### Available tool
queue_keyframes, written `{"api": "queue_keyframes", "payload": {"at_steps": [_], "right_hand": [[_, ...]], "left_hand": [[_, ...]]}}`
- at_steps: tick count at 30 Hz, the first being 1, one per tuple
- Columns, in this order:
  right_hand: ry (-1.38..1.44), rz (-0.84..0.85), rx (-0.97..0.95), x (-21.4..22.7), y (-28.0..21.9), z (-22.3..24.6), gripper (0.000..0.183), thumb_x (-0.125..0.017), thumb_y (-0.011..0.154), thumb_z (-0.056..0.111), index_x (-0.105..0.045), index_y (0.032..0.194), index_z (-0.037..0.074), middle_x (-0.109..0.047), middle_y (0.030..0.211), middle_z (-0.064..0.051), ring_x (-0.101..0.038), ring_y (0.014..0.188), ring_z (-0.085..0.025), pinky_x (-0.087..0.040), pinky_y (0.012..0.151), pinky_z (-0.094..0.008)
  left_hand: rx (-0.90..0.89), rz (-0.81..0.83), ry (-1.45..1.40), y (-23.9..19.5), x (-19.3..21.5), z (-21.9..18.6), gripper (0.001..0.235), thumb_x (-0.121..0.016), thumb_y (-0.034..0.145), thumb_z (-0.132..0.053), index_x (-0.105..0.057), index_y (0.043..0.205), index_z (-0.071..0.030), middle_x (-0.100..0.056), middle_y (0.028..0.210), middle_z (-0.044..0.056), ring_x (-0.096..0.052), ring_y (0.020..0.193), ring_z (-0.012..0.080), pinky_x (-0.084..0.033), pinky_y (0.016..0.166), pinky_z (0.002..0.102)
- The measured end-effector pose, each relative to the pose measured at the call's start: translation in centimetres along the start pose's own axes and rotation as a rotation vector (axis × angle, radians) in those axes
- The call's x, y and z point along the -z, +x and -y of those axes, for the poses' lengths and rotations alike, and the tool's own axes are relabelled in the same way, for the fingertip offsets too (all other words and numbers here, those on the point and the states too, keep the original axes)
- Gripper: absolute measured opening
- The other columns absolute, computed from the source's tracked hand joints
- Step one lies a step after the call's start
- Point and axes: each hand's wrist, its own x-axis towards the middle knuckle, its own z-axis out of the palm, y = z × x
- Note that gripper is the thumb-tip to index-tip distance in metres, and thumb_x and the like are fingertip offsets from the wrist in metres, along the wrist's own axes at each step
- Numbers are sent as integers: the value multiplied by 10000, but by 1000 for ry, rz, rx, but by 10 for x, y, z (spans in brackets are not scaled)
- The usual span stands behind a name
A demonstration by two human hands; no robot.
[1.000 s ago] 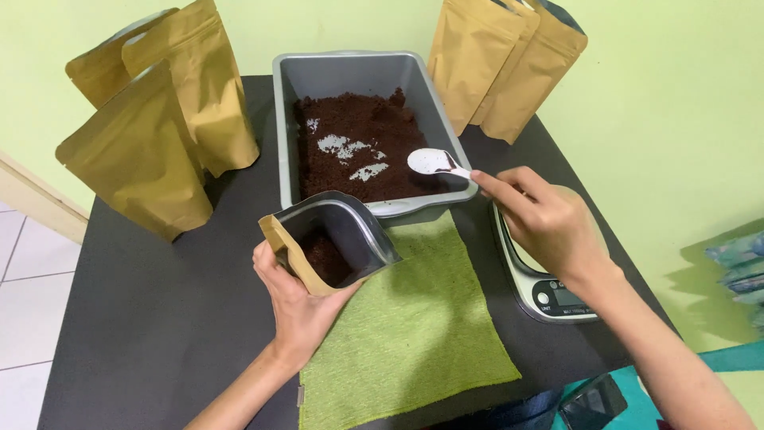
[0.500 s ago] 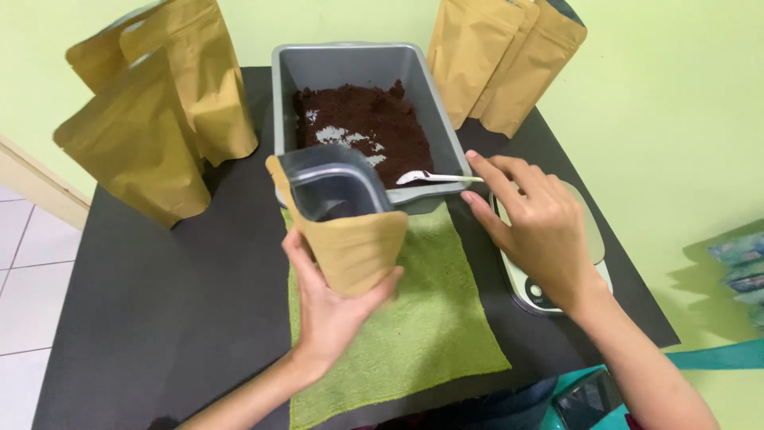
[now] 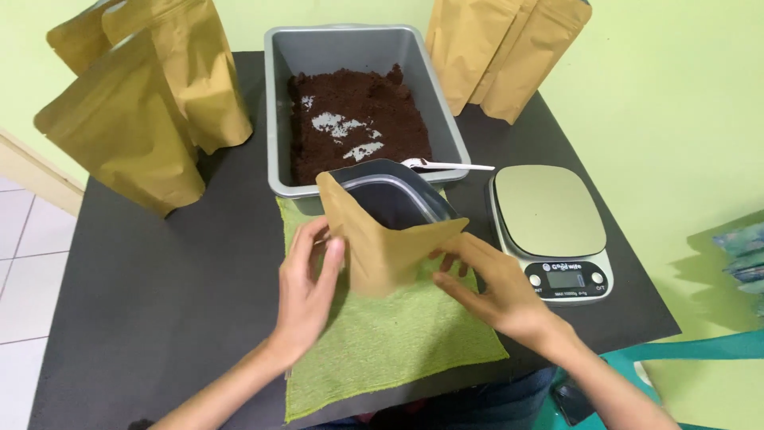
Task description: Manually filling stand-up pouches with ground coffee using a spoon and weighing them on a digital scale to ensure consistency.
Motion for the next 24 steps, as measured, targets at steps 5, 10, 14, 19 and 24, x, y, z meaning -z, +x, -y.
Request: {"api": "queue_keyframes", "payload": {"at_steps": [5, 10, 14, 19, 24], "right_hand": [[6, -211, 86, -10, 18, -4, 129, -773, 840, 30, -797, 944, 103, -769, 798, -79, -762, 737, -265, -588, 692, -397], [23, -315, 24, 10, 26, 13, 108, -800, 855, 37, -786, 921, 122, -739, 720, -20, -673, 652, -149, -552, 686, -309], [135, -132, -51, 7, 10, 1, 187, -676, 894, 21, -795, 997, 122, -778, 776, -101, -728, 648, -242, -569, 671, -381], [204, -56, -104, 0, 9, -12, 165, -680, 894, -6, -773, 1028, 19, -795, 817, -168, -798, 744, -279, -621, 682, -404], [326, -89, -125, 17, 14, -3, 312, -634, 894, -43, -740, 1175, 43, -787, 926, -179, -770, 787, -266, -631, 711, -394]], "left_hand": [[-148, -56, 155, 19, 10, -18, 65, -713, 957, -128, -754, 911, -107, -682, 739, 37, -702, 753, 152, -590, 726, 307], [-182, -48, 116, 20, 17, -23, 42, -753, 918, -111, -777, 954, -110, -723, 767, 38, -703, 744, 139, -615, 713, 306], [-147, 48, 150, 3, 16, -1, 225, -745, 890, -110, -754, 1115, -101, -776, 937, 109, -771, 869, 255, -654, 801, 425], [-221, 49, 208, 8, 15, -12, 137, -765, 890, -80, -783, 1026, -74, -788, 886, 93, -783, 805, 253, -639, 740, 374], [-286, 30, 250, 18, 23, -47, 140, -757, 902, -84, -784, 1040, -85, -798, 921, 83, -788, 821, 237, -633, 733, 352]]}}
